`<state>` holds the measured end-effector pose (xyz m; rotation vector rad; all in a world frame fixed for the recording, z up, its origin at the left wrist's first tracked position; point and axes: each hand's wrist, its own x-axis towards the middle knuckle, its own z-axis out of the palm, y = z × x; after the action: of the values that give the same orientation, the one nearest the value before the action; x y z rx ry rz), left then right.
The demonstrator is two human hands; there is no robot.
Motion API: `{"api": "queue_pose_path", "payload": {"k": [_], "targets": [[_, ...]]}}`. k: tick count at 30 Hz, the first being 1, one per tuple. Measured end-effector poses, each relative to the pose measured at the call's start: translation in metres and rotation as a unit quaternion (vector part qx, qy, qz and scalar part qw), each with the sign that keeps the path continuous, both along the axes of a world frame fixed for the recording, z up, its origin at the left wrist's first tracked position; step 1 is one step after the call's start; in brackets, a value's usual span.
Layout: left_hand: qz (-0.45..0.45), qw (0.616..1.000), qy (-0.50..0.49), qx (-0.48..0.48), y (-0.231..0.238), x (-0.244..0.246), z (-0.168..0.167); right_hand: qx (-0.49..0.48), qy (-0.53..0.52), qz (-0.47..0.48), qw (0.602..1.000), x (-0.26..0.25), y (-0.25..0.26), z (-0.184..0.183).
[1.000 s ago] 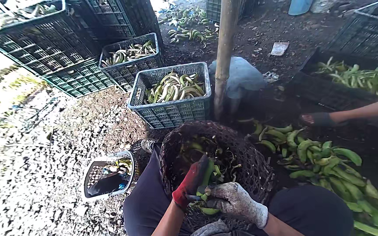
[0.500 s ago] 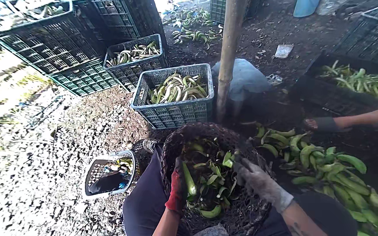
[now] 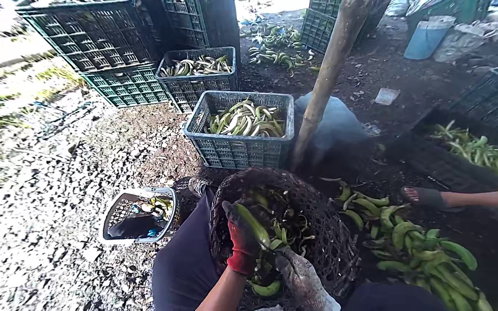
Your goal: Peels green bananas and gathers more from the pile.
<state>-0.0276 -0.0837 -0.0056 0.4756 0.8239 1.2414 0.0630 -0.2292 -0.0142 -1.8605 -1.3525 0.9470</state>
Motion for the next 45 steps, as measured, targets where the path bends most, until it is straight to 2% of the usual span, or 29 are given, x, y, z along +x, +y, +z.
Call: {"api": "queue_pose_path", "payload": {"k": [3, 6, 9, 11, 14, 16, 17, 19, 22, 23, 25, 26, 27, 28, 29, 30, 32, 34, 39, 42, 45], "targets": [[-0.080, 0.990, -0.075, -0.084, -0.015, 0.004, 0.004, -0.032, -0.015, 0.011, 0.999, 0.010, 0.013, -0.006], [-0.113, 0.981, -0.085, -0.135, -0.029, 0.008, 0.003, -0.067, -0.034, 0.022, 0.997, 0.022, 0.026, -0.014], [-0.154, 0.977, -0.052, -0.137, -0.032, 0.004, -0.002, -0.110, -0.040, 0.041, 0.992, 0.027, 0.035, -0.010], [-0.179, 0.975, 0.023, -0.130, -0.038, 0.000, -0.003, -0.122, -0.068, 0.045, 0.989, 0.029, 0.038, -0.001], [-0.224, 0.971, 0.079, -0.038, -0.039, -0.010, -0.022, -0.114, -0.146, 0.040, 0.982, 0.033, 0.040, 0.012], [-0.325, 0.936, 0.129, 0.044, -0.031, -0.025, -0.022, -0.104, -0.226, 0.051, 0.967, 0.037, 0.038, 0.021], [-0.383, 0.909, 0.155, 0.050, -0.025, -0.032, -0.015, -0.089, -0.263, 0.065, 0.958, 0.039, 0.037, 0.023], [-0.449, 0.873, 0.191, -0.005, -0.020, -0.034, -0.005, -0.072, -0.322, 0.112, 0.937, 0.044, 0.037, 0.021], [-0.509, 0.834, 0.202, -0.067, -0.018, -0.030, -0.004, -0.143, -0.312, 0.149, 0.927, 0.056, 0.049, 0.017], [-0.539, 0.815, 0.202, -0.066, -0.020, -0.031, -0.004, -0.177, -0.296, 0.118, 0.931, 0.062, 0.055, 0.017], [-0.601, 0.773, 0.194, -0.063, -0.033, -0.033, 0.002, -0.254, -0.263, -0.016, 0.931, 0.085, 0.064, 0.016], [-0.602, 0.776, 0.174, -0.076, -0.042, -0.034, 0.004, -0.262, -0.245, -0.076, 0.930, 0.098, 0.062, 0.014], [-0.565, 0.808, 0.134, -0.098, -0.043, -0.033, 0.003, -0.236, -0.225, -0.108, 0.939, 0.105, 0.058, 0.016], [-0.493, 0.858, 0.073, -0.124, -0.037, -0.030, 0.000, -0.185, -0.206, -0.110, 0.955, 0.105, 0.054, 0.021], [-0.402, 0.903, -0.003, -0.152, -0.027, -0.028, -0.005, -0.120, -0.182, -0.088, 0.972, 0.095, 0.046, 0.024], [-0.309, 0.931, -0.071, -0.180, -0.017, -0.025, -0.008, -0.053, -0.161, -0.054, 0.984, 0.078, 0.036, 0.023], [-0.174, 0.954, -0.137, -0.202, -0.002, -0.019, -0.001, 0.091, -0.157, 0.029, 0.983, 0.045, 0.020, 0.014], [-0.109, 0.962, -0.146, -0.203, 0.002, -0.012, 0.010, 0.192, -0.178, 0.070, 0.962, 0.027, 0.016, 0.001], [-0.091, 0.937, -0.231, -0.247, -0.009, -0.007, 0.019, 0.215, -0.186, 0.035, 0.958, 0.019, 0.020, -0.007], [-0.091, 0.932, -0.244, -0.251, -0.014, -0.005, 0.018, 0.188, -0.165, 0.032, 0.968, 0.019, 0.018, -0.006], [-0.118, 0.927, -0.259, -0.244, -0.018, -0.005, 0.014, 0.116, -0.124, 0.045, 0.984, 0.020, 0.018, -0.002]]}}
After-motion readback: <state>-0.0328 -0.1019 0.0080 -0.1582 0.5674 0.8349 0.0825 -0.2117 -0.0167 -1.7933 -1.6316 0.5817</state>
